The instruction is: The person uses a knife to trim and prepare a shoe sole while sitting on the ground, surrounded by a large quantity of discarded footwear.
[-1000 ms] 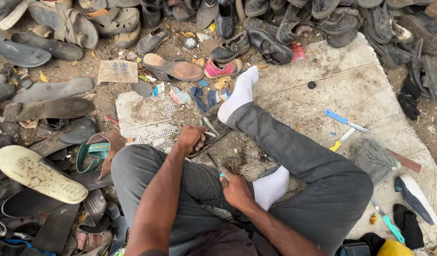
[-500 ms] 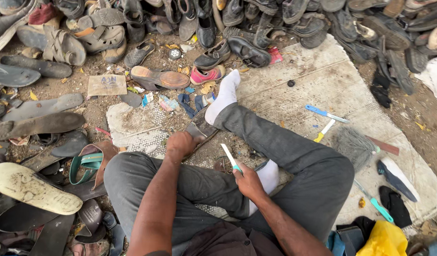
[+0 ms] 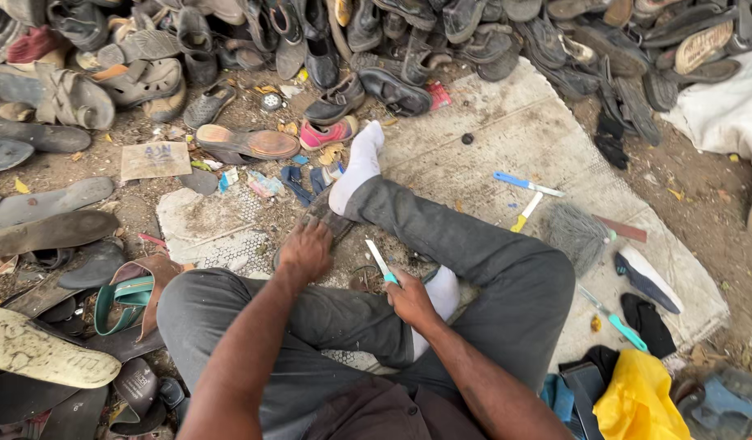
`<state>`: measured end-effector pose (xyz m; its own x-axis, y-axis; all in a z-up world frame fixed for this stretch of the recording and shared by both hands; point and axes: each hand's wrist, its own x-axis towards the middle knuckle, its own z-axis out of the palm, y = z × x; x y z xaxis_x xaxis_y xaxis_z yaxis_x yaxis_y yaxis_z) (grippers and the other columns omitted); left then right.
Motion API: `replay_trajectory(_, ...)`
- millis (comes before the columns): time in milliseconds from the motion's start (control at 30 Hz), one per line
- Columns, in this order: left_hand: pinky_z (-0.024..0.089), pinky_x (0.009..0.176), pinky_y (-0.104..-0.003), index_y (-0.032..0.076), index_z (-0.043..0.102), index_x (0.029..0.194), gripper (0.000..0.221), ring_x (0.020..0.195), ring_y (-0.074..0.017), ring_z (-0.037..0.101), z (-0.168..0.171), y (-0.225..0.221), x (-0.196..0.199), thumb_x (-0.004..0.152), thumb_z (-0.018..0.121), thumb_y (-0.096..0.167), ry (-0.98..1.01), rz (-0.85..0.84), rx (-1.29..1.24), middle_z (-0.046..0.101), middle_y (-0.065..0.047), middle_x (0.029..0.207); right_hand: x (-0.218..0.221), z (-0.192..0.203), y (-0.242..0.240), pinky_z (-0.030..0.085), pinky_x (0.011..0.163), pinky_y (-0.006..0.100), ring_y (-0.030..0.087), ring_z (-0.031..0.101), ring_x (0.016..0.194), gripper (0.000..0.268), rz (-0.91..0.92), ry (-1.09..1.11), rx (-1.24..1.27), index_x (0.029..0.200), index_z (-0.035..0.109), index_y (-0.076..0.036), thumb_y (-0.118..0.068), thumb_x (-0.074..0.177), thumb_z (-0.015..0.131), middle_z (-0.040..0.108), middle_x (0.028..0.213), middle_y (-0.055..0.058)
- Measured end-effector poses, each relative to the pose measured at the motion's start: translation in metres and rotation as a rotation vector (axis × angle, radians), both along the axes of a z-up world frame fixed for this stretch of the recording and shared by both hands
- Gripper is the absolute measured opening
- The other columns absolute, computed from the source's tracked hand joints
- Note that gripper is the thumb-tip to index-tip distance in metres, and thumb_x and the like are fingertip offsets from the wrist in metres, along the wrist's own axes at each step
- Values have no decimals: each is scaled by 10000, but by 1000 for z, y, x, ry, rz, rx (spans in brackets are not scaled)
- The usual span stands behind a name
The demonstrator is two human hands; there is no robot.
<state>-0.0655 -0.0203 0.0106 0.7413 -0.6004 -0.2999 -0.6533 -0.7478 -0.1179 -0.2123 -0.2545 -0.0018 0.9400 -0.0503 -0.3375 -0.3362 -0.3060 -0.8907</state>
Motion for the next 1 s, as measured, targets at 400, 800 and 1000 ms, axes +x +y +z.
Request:
replay_trajectory(400, 424, 1071, -400, 103, 691, 1209, 514, 1246, -231, 547, 40, 1, 15, 1008, 463, 518, 135, -4, -109, 633, -63, 1280, -6, 16, 2, 457, 576, 327, 112, 535, 603, 484, 18, 11, -29, 1433, 556, -20, -173, 975, 594, 585, 670, 21)
replay_trajectory(800, 460, 940, -463, 91, 732, 909, 399, 961, -313, 665, -57, -64, 41, 1034, 510, 398, -317, 328, -660, 714, -111, 912, -15, 67, 25, 481, 614, 304, 91, 548, 683, 483, -68, -2, 68, 1471, 514, -67, -177, 1006, 581, 594, 779, 12)
replay_trajectory(1000, 528, 824, -480, -7, 721, 990, 618, 909, -383, 663, -54, -46, 95, 920, 692, 606, 227, 249, -451, 680, -230, 927, 20, 21, -10, 506, 672, 365, 205, 609, 763, 499, -118, 107, -73, 1480, 542, -113, -148, 982, 554, 672, 921, 111)
